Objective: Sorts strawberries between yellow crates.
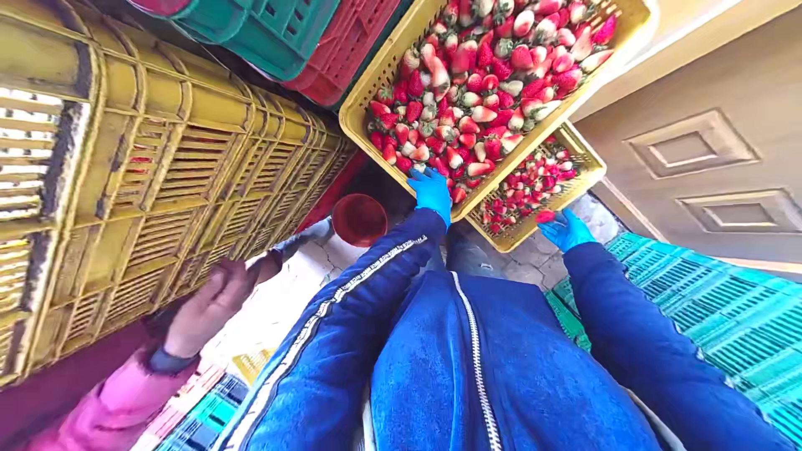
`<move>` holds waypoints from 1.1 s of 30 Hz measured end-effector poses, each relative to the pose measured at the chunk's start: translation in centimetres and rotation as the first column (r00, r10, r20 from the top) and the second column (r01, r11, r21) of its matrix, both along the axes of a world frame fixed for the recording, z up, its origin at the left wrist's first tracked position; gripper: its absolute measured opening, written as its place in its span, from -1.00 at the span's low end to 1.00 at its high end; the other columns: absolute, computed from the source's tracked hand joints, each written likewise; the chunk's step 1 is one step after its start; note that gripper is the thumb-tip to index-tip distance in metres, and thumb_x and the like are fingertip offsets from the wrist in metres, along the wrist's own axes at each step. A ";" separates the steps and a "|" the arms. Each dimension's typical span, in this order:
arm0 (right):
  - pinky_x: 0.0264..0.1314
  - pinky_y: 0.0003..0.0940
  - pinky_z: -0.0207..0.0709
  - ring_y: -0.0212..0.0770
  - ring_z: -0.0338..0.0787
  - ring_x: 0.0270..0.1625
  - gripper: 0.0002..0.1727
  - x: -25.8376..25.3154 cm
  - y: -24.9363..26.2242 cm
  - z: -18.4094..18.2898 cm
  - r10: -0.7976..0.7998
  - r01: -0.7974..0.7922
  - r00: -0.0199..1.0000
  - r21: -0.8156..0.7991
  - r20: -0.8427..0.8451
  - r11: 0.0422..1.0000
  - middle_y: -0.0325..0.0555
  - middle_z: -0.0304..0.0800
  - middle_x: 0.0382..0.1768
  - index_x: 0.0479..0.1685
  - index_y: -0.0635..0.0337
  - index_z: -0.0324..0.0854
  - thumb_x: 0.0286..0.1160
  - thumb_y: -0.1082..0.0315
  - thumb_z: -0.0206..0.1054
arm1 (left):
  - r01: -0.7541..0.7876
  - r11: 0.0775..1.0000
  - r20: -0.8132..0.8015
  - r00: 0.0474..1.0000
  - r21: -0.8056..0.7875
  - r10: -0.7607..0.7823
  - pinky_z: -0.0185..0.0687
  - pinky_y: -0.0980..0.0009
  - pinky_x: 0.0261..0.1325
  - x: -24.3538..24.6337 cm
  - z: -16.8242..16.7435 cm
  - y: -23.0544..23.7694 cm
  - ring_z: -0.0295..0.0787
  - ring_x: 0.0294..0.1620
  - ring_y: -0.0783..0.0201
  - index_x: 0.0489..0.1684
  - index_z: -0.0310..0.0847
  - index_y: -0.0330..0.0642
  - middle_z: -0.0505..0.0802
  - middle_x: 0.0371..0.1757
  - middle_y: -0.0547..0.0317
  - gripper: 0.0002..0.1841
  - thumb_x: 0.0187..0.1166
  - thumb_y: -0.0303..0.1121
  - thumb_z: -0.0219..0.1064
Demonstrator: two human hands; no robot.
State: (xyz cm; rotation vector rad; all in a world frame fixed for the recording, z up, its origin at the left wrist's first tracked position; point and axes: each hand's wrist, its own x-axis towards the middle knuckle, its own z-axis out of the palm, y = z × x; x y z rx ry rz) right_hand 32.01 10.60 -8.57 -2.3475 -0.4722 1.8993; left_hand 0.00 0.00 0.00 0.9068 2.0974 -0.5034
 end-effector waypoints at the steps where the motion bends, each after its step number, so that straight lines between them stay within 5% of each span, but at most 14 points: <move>1: 0.19 -0.22 0.67 -0.03 0.80 0.20 -0.36 0.5 0.1 -0.5 0.013 -0.013 1.000 -0.002 0.016 1.000 0.18 0.61 0.40 0.70 0.17 0.22 0.89 -0.11 -0.11 | -0.025 1.000 -0.002 1.000 -0.006 0.025 0.31 -0.48 0.49 -0.5 0.4 0.4 0.25 0.64 -0.62 0.71 0.14 -0.53 0.39 0.63 -0.62 -0.34 0.60 -0.56 0.27; 4: 0.14 -0.26 0.71 -0.09 0.87 0.12 -0.45 -1.9 1.4 1.4 0.093 -0.086 0.993 0.104 -0.067 0.991 0.10 0.76 0.26 0.59 0.18 0.36 0.92 -0.02 -0.15 | -0.015 1.000 0.022 1.000 0.017 0.014 0.59 -0.26 0.36 -2.8 0.7 0.9 0.63 0.44 -0.41 0.60 0.39 -0.41 0.64 0.46 -0.45 -0.52 0.66 -0.58 0.17; 7: 0.19 -0.26 0.71 -0.16 0.90 0.14 -0.49 -7.7 2.0 7.8 0.274 -0.196 0.934 0.313 -0.230 0.929 -0.03 0.88 0.20 0.51 0.16 0.51 0.95 0.09 -0.20 | -0.007 0.989 0.112 0.994 0.148 -0.010 0.65 -0.21 0.38 -4.5 1.1 0.4 0.69 0.41 -0.29 0.50 0.54 -0.31 0.60 0.53 -0.32 -0.56 0.69 -0.36 0.30; 11: 0.23 -0.17 0.74 -0.15 0.87 0.22 -0.42 -14.4 -1.0 13.6 0.480 -0.334 0.727 0.358 -0.491 0.872 -0.12 0.86 0.23 0.65 0.01 0.43 0.93 -0.04 -0.25 | -0.398 0.827 0.473 0.861 0.396 0.188 0.55 -0.18 0.47 -1.5 5.5 0.3 0.71 0.40 -0.11 0.41 0.64 -0.17 0.73 0.42 -0.16 -0.47 0.57 -0.04 0.47; 15: 0.00 -0.26 0.81 -0.22 0.85 0.01 -0.58 -16.9 -4.0 14.3 0.319 -0.232 0.720 0.220 -0.616 0.947 -0.16 0.77 0.03 0.59 0.02 0.35 0.85 0.20 0.10 | -0.424 0.783 0.603 0.794 0.455 0.080 0.55 -0.19 0.42 2.3 7.0 0.1 0.80 0.27 -0.15 0.80 0.31 0.04 0.86 0.23 -0.18 -0.39 0.73 -0.21 0.30; 18: -0.34 -0.50 0.70 -0.33 0.85 -0.22 -0.65 -15.8 -3.1 13.6 0.200 -0.124 0.772 0.165 -0.603 0.978 -0.17 0.86 -0.10 0.44 0.05 0.55 0.89 0.25 0.00 | -0.391 0.702 0.637 0.762 0.595 -0.117 0.59 -0.10 0.48 2.4 5.2 -1.4 0.84 0.29 -0.11 0.86 0.13 -0.18 0.86 0.29 -0.19 -0.43 0.85 -0.36 0.06; 21: -0.42 -0.61 0.62 -0.36 0.85 -0.33 -0.49 -13.7 -1.7 12.4 0.115 -0.042 0.780 0.133 -0.615 0.990 -0.03 0.92 -0.04 0.35 0.17 0.63 0.94 0.15 -0.22 | -0.080 0.698 0.333 0.913 0.711 -0.234 0.53 -0.06 0.58 0.0 3.6 -1.9 0.67 0.52 -0.08 0.84 0.20 -0.13 0.68 0.58 -0.07 -0.36 0.70 -0.56 0.14; 23: -0.64 -0.69 0.38 -0.49 0.66 -0.60 -0.43 -12.2 -0.9 11.7 0.173 -0.078 0.845 0.204 -0.506 0.976 -0.11 0.94 -0.19 0.20 0.15 0.63 0.95 0.00 -0.28 | 0.132 0.732 0.113 0.955 0.669 -0.276 0.22 -0.21 0.71 -2.2 0.9 -1.6 0.28 0.79 -0.20 0.84 0.21 -0.07 0.42 0.80 -0.04 -0.29 0.60 -0.55 0.25; 25: -0.70 -0.66 0.26 -0.50 0.55 -0.69 -0.39 -10.1 -0.2 9.3 0.214 -0.139 0.921 0.238 -0.325 0.961 -0.16 0.94 -0.31 0.15 0.16 0.67 0.94 -0.07 -0.25 | 0.311 0.730 0.031 0.910 0.609 -0.414 -0.15 -0.45 0.74 -3.2 -1.9 -0.7 -0.13 0.92 -0.28 0.87 0.17 0.12 0.15 0.93 0.07 -0.33 0.70 -0.31 0.21; 27: -0.52 -0.51 0.55 -0.32 0.77 -0.50 -0.42 -7.5 0.0 5.0 0.133 -0.110 0.982 0.161 -0.138 0.981 -0.02 0.93 -0.23 0.25 0.21 0.61 0.92 -0.09 -0.15 | 0.406 0.710 0.073 0.839 0.575 -0.539 -0.44 -0.62 0.68 -3.0 -3.8 0.9 -0.33 0.95 -0.29 0.89 0.13 0.26 0.04 0.96 0.17 -0.30 0.71 -0.05 0.25; 28: -0.25 -0.33 0.77 -0.12 0.88 -0.21 -0.42 -6.0 0.2 2.8 0.064 -0.055 0.994 0.101 -0.091 0.993 0.14 0.82 0.01 0.47 0.23 0.42 0.91 -0.09 -0.11 | 0.434 0.730 0.102 0.821 0.527 -0.561 -0.53 -0.67 0.64 -2.9 -4.3 1.9 -0.42 0.95 -0.29 0.91 0.06 0.33 -0.03 0.98 0.18 -0.22 0.66 0.07 0.29; 30: 0.15 -0.10 0.72 0.08 0.77 0.22 -0.29 -4.9 1.0 1.1 0.066 -0.067 0.998 0.074 0.014 0.995 0.29 0.50 0.49 0.79 0.17 0.08 0.87 -0.14 -0.07 | 0.422 0.780 0.079 0.857 0.463 -0.510 -0.62 -0.74 0.58 -3.9 -4.8 3.8 -0.47 0.96 -0.26 0.87 0.16 0.34 -0.08 0.98 0.14 -0.12 0.47 0.21 0.44; 33: 0.42 -0.13 0.60 -0.05 0.72 0.39 -0.42 -8.6 2.3 4.7 0.281 -0.313 0.950 0.448 0.139 0.837 0.19 0.60 0.50 0.68 0.25 0.36 0.87 0.05 0.05 | 0.346 0.837 -0.011 0.926 0.425 -0.377 -0.53 -0.75 0.58 -7.2 -4.3 4.9 -0.49 0.95 -0.30 0.57 0.59 0.33 -0.04 0.97 0.10 -0.33 0.41 0.24 0.47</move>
